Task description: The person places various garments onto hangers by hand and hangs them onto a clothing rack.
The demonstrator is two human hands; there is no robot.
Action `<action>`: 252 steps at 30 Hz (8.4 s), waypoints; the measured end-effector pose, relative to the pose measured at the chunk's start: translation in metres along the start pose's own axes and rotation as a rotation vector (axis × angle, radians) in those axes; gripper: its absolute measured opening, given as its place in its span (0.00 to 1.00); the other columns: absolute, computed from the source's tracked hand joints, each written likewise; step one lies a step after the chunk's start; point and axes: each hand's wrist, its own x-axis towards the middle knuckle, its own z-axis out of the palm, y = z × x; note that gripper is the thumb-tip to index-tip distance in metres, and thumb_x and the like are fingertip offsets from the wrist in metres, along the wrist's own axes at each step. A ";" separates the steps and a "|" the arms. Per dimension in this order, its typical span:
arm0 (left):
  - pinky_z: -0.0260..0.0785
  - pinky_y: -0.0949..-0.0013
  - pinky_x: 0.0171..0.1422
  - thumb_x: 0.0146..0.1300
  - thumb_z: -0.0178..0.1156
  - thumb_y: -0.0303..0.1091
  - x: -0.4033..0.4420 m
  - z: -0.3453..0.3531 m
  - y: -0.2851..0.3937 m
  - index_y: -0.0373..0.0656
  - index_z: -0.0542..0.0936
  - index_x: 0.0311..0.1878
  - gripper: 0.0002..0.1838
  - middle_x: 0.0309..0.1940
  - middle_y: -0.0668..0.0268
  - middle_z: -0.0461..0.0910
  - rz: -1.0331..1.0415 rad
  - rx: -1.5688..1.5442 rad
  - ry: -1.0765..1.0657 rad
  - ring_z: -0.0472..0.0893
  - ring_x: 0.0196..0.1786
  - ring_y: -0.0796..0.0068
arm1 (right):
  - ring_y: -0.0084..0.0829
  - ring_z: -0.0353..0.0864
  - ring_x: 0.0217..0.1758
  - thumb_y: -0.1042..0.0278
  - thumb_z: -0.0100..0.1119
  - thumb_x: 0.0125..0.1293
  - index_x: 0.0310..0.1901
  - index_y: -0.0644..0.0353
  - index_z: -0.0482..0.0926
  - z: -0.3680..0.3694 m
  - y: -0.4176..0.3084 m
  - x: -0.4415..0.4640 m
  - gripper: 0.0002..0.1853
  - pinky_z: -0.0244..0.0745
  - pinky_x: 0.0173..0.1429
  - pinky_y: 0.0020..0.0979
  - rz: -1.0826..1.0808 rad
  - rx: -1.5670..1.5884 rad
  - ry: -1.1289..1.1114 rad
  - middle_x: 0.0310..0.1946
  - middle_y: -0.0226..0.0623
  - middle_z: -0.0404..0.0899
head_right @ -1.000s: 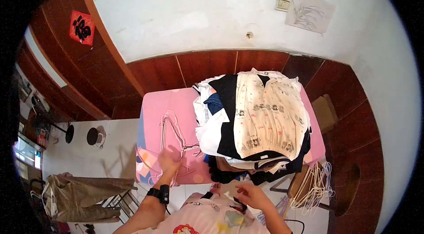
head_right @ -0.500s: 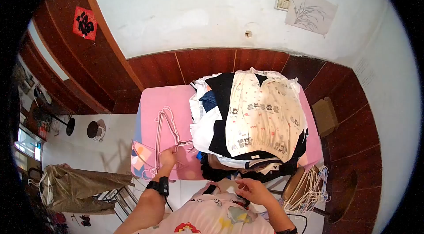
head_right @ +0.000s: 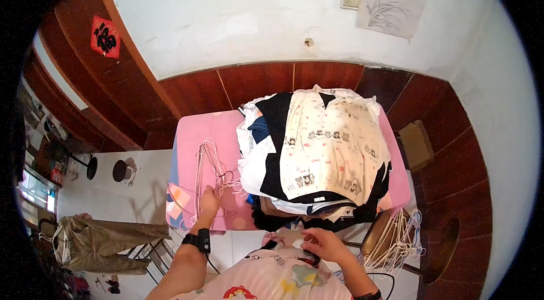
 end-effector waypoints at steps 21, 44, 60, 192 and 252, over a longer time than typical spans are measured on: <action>0.64 0.66 0.24 0.61 0.61 0.29 -0.085 -0.168 0.171 0.44 0.83 0.34 0.03 0.21 0.64 0.73 0.932 -0.514 0.301 0.72 0.19 0.66 | 0.37 0.81 0.41 0.60 0.72 0.58 0.55 0.62 0.76 -0.011 -0.039 -0.004 0.26 0.76 0.48 0.36 -0.154 0.045 0.349 0.45 0.41 0.80; 0.72 0.56 0.49 0.52 0.71 0.33 -0.110 -0.014 0.252 0.40 0.81 0.41 0.14 0.38 0.57 0.77 0.839 -0.186 -0.041 0.79 0.43 0.54 | 0.18 0.76 0.31 0.73 0.52 0.74 0.56 0.63 0.80 -0.051 0.014 -0.105 0.13 0.68 0.36 0.19 -0.411 0.019 0.929 0.32 0.31 0.82; 0.71 0.50 0.37 0.64 0.58 0.29 -0.204 -0.085 0.318 0.38 0.74 0.38 0.05 0.29 0.48 0.78 0.854 -0.379 -0.015 0.79 0.34 0.43 | 0.37 0.79 0.34 0.57 0.78 0.48 0.59 0.64 0.74 -0.085 0.025 -0.090 0.37 0.76 0.38 0.34 -0.249 -0.360 0.868 0.39 0.40 0.75; 0.71 0.60 0.35 0.61 0.61 0.25 -0.377 -0.386 0.049 0.37 0.82 0.42 0.07 0.29 0.54 0.79 0.219 -0.074 0.602 0.80 0.33 0.52 | 0.41 0.77 0.54 0.59 0.70 0.52 0.54 0.58 0.77 0.214 -0.095 0.029 0.27 0.66 0.61 0.41 -1.175 -0.878 -0.534 0.47 0.41 0.80; 0.70 0.69 0.36 0.62 0.67 0.30 -0.462 -0.386 -0.194 0.37 0.83 0.38 0.06 0.30 0.63 0.79 -0.226 -0.415 0.534 0.77 0.30 0.73 | 0.36 0.82 0.29 0.62 0.62 0.65 0.40 0.60 0.84 0.302 -0.252 0.014 0.10 0.74 0.36 0.34 -0.775 -0.407 -0.699 0.26 0.43 0.82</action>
